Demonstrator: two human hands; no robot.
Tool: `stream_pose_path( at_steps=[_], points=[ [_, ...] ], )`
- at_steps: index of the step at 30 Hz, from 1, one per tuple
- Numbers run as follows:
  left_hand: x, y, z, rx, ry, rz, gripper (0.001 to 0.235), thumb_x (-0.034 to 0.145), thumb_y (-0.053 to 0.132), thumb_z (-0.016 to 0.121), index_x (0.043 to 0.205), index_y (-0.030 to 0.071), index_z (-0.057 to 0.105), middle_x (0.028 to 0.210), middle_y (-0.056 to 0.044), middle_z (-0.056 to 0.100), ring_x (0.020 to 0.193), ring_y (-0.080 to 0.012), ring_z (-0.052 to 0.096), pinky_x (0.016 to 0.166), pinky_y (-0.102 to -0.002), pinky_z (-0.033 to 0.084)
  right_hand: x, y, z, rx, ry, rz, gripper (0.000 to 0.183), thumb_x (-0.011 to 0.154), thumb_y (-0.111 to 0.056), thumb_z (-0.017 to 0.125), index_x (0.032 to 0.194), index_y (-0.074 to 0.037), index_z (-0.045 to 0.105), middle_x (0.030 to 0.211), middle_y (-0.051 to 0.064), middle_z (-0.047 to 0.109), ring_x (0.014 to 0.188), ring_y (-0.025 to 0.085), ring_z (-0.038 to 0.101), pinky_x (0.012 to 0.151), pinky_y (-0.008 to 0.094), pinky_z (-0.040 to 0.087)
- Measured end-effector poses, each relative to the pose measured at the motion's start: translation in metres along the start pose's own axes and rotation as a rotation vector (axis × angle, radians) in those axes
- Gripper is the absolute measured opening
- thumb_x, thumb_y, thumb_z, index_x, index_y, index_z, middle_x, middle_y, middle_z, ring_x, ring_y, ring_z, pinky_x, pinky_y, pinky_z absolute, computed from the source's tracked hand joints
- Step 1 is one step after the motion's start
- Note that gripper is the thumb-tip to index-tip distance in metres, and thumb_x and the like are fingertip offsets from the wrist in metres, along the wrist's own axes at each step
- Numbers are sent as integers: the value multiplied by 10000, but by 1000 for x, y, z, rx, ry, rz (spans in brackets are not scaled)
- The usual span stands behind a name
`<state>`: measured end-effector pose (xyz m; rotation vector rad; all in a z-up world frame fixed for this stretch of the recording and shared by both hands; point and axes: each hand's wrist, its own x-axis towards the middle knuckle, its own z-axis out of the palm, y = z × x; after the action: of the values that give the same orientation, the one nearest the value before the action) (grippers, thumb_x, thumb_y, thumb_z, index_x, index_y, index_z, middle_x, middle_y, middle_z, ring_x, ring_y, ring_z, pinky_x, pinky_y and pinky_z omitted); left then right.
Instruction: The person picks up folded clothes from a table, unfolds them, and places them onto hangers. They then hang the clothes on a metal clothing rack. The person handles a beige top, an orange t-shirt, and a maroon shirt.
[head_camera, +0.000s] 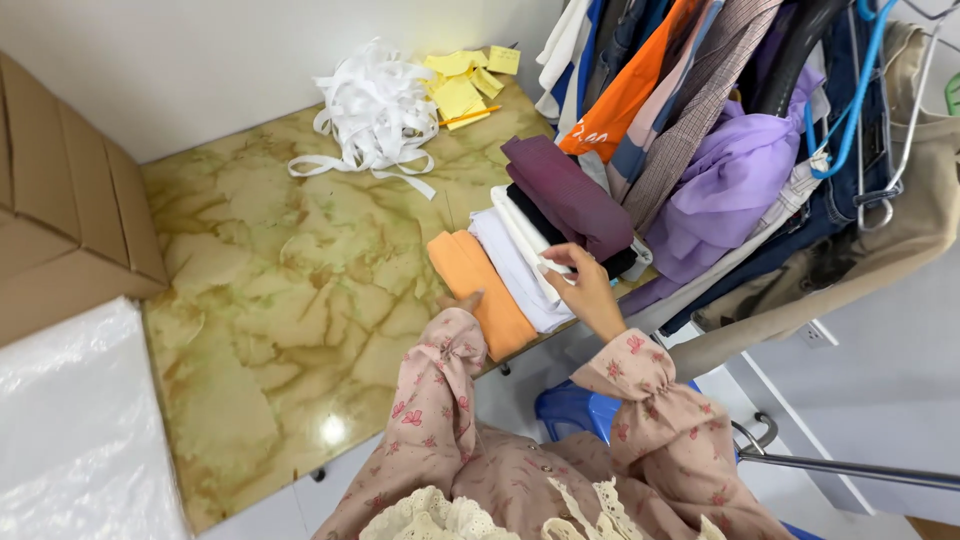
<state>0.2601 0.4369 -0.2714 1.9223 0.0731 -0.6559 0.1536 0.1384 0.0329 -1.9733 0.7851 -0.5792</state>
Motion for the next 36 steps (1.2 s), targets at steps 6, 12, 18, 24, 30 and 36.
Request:
stream_pose_path(
  at_steps=[6, 12, 18, 24, 30, 36],
  points=[
    [71, 105, 82, 12, -81, -94, 954, 575, 673, 883, 1335, 203, 547, 1249, -95, 644, 1197, -252, 631, 1010, -420, 523, -7, 11, -6, 123, 28, 108, 272, 883, -125, 753, 1150, -95, 717, 1139, 184, 722, 1196, 340, 656, 934, 424, 570],
    [-3, 284, 49, -566, -194, -215, 785, 659, 325, 908, 1311, 66, 556, 1111, -165, 682, 992, -315, 682, 801, -467, 582, -4, 7, 16, 280, -66, 71, 370, 891, -40, 679, 1260, -42, 657, 1225, 231, 688, 1210, 355, 617, 920, 473, 558],
    [-29, 336, 40, -569, -488, 320, 762, 759, 321, 916, 1372, 117, 512, 1304, -160, 416, 1214, -313, 494, 1093, -459, 441, -13, -80, 57, -94, -292, -206, 1067, 831, -448, 802, 1573, 14, 190, 1540, 361, 268, 1405, 563, 322, 1132, 665, 317],
    [-29, 322, 52, -468, -678, 618, 431, 954, 452, 723, 973, 45, 582, 1413, -243, 309, 1287, -448, 419, 1169, -547, 242, -11, -51, 53, 230, 79, -139, 1049, 781, -165, 872, 1591, -38, 216, 1358, 308, 482, 1150, 444, 604, 924, 552, 553],
    [-65, 335, 40, -426, -807, 551, 765, 805, 357, 894, 1351, 29, 470, 1433, -271, 459, 1369, -407, 426, 1067, -647, 388, -22, -4, 51, 1, 194, -192, 792, 772, -442, 859, 1429, -134, 541, 1275, 104, 575, 1077, 291, 613, 901, 494, 531],
    [-64, 331, 34, -316, -703, 579, 513, 937, 416, 717, 1278, 42, 629, 1223, -227, 676, 1184, -346, 634, 924, -520, 569, -31, 31, 52, 304, 202, -64, 461, 982, -329, 640, 1377, -95, 608, 1215, 52, 665, 1038, 141, 559, 896, 394, 523]
  ],
)
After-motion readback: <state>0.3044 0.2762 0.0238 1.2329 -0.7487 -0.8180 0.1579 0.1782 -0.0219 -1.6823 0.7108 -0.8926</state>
